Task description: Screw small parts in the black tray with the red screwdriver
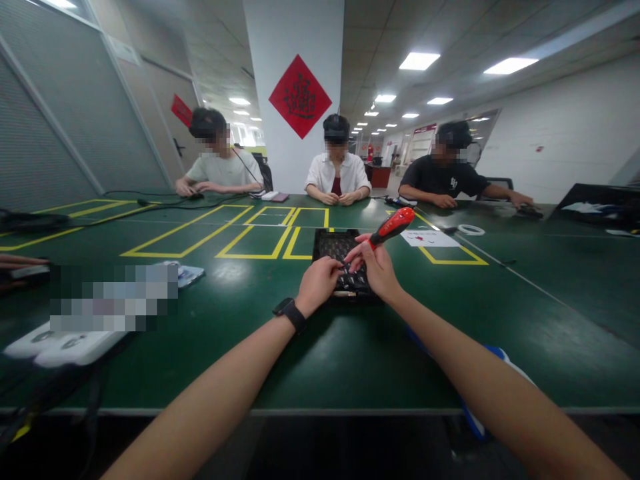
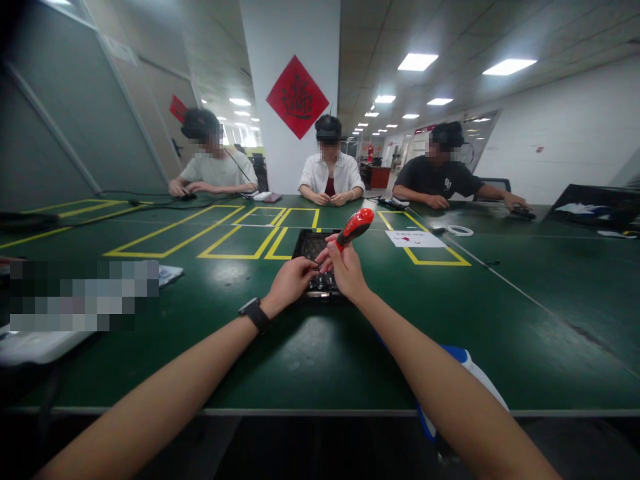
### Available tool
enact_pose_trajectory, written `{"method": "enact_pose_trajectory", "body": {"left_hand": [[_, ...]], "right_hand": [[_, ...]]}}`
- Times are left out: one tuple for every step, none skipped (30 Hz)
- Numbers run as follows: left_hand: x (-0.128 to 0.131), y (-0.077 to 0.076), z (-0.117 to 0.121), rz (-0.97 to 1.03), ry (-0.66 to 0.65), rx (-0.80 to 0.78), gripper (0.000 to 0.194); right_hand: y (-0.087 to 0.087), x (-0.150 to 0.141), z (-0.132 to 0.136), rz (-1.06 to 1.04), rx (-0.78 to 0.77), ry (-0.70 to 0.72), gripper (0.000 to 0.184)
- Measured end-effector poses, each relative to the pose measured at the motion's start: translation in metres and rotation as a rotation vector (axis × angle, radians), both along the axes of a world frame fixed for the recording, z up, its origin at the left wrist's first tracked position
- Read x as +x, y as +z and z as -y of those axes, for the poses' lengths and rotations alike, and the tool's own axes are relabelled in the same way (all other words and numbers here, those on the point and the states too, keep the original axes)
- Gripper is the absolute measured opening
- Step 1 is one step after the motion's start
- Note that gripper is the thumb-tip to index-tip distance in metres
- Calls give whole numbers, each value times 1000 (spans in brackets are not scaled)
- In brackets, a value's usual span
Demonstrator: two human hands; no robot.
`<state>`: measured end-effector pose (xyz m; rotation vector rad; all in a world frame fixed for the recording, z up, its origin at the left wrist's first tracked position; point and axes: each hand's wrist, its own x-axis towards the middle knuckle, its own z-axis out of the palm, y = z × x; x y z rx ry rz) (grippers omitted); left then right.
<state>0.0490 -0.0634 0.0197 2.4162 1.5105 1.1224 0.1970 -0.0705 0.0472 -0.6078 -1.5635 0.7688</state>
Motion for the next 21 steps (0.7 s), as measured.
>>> {"method": "enact_pose_trajectory", "body": {"left_hand": [[0, 0, 0, 3, -1, 2, 17], [0, 0, 1, 4, -2, 3, 17], [0, 0, 1, 3, -5, 1, 16], [0, 1, 2, 2, -9, -5, 17], [0, 1, 3, 2, -15, -13, 19], [0, 3, 4, 4, -25, -21, 22], [0, 4, 5, 7, -39, -22, 23], [0, 6, 6, 13, -54, -16, 23], [0, 7, 7, 20, -71, -5, 23], [1, 9, 9, 28, -88, 10, 22], [1, 11, 10, 35, -105, 24, 22], [1, 12, 11, 38, -121, 34, 24], [1, 14, 13, 37, -135, 38, 27], [1, 15, 14, 31, -147, 36, 31], [1, 16, 15, 26, -155, 32, 36], [1, 17, 16, 21, -162, 26, 42], [0, 18, 17, 18, -167, 17, 48], [0, 18, 18, 19, -172, 7, 52], [0, 19, 18, 19, -178, -3, 55], [0, 19, 19, 18, -185, -12, 57], [0, 19, 19, 15, -194, -20, 58]], "right_hand": [[0, 0, 1, -13, 4, -20, 29], [-1, -1, 1, -24, 8, -43, 29], [-1, -1, 2, -33, 12, -64, 29], [-2, -1, 2, -42, 14, -82, 29], [-2, -1, 2, -52, 16, -100, 29], [-3, -1, 3, -68, 19, -122, 29], [-3, -1, 3, -87, 20, -152, 29], [-4, -1, 3, -107, 19, -187, 30], [-5, -1, 4, -125, 14, -227, 30], [-6, -2, 4, -140, 7, -268, 31], [-7, -2, 4, -150, -3, -304, 31], [-8, -3, 5, -157, -14, -333, 32], [-8, -3, 5, -161, -24, -354, 32], [-9, -4, 5, -164, -33, -369, 32], [-10, -5, 5, -165, -41, -381, 32], [-10, -6, 5, -164, -49, -389, 32], [-11, -6, 5, -163, -55, -396, 32], [-11, -7, 4, -161, -59, -402, 32], [-12, -7, 4, -159, -61, -406, 32], [-12, -7, 4, -156, -62, -409, 32], [-12, -7, 4, -152, -60, -410, 32]]}}
